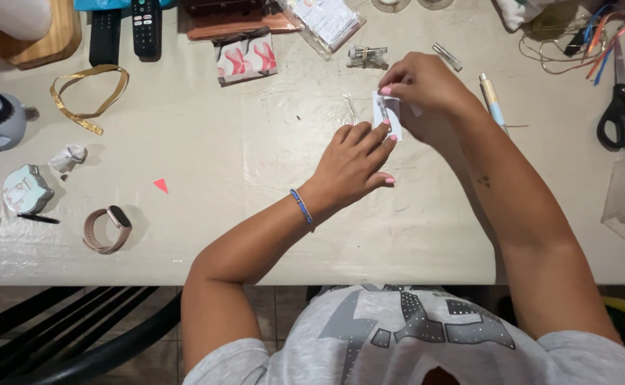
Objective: The person sits at a cluttered table and prepares small items for packaging. They handle a small metallic object, placing it into a clear plastic bag and sealing it with a white label. They then use a blue tape dispenser to apply tape to the label. Finally, they use scissors to cut a piece of brown paper from a larger sheet.
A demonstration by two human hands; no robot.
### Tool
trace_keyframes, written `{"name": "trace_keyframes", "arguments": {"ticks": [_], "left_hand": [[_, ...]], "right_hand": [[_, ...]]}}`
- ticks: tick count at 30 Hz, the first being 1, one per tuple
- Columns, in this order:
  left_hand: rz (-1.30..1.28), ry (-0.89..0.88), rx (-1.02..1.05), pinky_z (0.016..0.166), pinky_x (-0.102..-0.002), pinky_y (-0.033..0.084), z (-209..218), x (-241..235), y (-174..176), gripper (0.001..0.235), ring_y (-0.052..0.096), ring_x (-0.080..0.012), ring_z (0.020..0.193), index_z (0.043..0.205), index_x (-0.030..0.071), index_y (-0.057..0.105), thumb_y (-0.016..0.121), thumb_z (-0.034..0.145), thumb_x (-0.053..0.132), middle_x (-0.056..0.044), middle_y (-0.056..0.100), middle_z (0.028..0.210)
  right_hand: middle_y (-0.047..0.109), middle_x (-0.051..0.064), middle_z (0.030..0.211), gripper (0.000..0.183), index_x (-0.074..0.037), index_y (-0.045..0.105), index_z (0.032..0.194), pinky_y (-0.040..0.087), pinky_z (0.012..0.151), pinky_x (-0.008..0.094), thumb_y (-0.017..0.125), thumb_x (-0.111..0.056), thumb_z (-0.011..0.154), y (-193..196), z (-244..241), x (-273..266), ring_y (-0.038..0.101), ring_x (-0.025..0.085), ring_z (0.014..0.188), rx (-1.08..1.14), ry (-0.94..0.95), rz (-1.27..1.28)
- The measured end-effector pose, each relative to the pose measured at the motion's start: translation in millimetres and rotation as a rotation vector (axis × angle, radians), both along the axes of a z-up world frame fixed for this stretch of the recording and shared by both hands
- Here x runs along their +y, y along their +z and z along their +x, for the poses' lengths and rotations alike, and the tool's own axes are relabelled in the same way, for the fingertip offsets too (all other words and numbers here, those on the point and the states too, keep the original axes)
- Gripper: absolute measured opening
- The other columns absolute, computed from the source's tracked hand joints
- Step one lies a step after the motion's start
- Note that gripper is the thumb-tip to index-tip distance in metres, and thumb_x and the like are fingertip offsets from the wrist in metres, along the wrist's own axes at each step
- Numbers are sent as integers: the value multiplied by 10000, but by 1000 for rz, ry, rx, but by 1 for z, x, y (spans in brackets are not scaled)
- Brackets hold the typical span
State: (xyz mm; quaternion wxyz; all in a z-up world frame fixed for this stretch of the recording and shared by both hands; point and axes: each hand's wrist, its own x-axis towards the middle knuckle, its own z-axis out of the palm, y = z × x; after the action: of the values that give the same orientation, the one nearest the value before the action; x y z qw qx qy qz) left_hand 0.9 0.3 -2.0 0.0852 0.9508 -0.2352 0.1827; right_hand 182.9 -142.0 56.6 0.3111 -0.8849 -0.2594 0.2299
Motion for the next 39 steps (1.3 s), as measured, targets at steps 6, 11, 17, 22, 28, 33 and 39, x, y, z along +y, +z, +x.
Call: {"name": "trace_keyframes", "arguments": {"ticks": [6,11,17,22,28,33,39], "left_hand": [[7,15,2,990,-471,438,0,-1,-2,717,521,-341,1256,1366,118,607,446,983,702,-122,539,1476],[64,27,12,1051,-515,418,0,-3,-1,810,494,-357,1301,1401,102,597,417,962,759,-123,505,1527],[134,31,39,1097,-555,403,1,-5,6,854,467,-365,1353,1393,90,627,354,965,777,-79,438,1591],[122,-31,37,1065,-508,403,4,-4,10,845,480,-351,1276,1307,13,635,445,942,751,-84,508,1520],[52,-32,55,1085,-519,384,3,-3,-3,881,478,-360,1291,1379,15,588,355,960,755,-134,553,1461],[11,-36,29,1070,-508,392,3,-4,5,850,500,-379,1288,1355,16,575,392,953,743,-164,544,1436],[-73,-54,-3,1042,-525,407,3,-5,10,886,519,-389,1212,1361,5,552,215,982,731,-168,558,1359]], "right_hand": [[746,11,916,122,-129,808,918,466,772,347,738,-229,914,-9,2,-3,653,161,895,-51,177,15],[746,15,848,42,-117,748,952,458,646,289,724,-139,926,-2,-3,-10,589,134,612,97,104,42],[746,-5,872,87,-134,760,942,475,752,292,686,-112,902,-12,0,-9,654,119,836,60,65,2],[716,33,795,42,-92,722,842,484,666,308,763,-93,848,4,-26,3,658,132,768,48,-64,4],[723,19,823,50,-133,734,868,491,683,335,768,-160,842,-28,-13,2,663,169,801,-120,-52,-13],[724,23,781,104,-133,750,855,483,662,315,826,-183,804,-31,-12,0,661,150,743,-182,-98,111],[709,5,797,102,-164,734,920,489,722,311,806,-223,879,-14,-12,-8,652,162,782,-156,-110,84]]}}
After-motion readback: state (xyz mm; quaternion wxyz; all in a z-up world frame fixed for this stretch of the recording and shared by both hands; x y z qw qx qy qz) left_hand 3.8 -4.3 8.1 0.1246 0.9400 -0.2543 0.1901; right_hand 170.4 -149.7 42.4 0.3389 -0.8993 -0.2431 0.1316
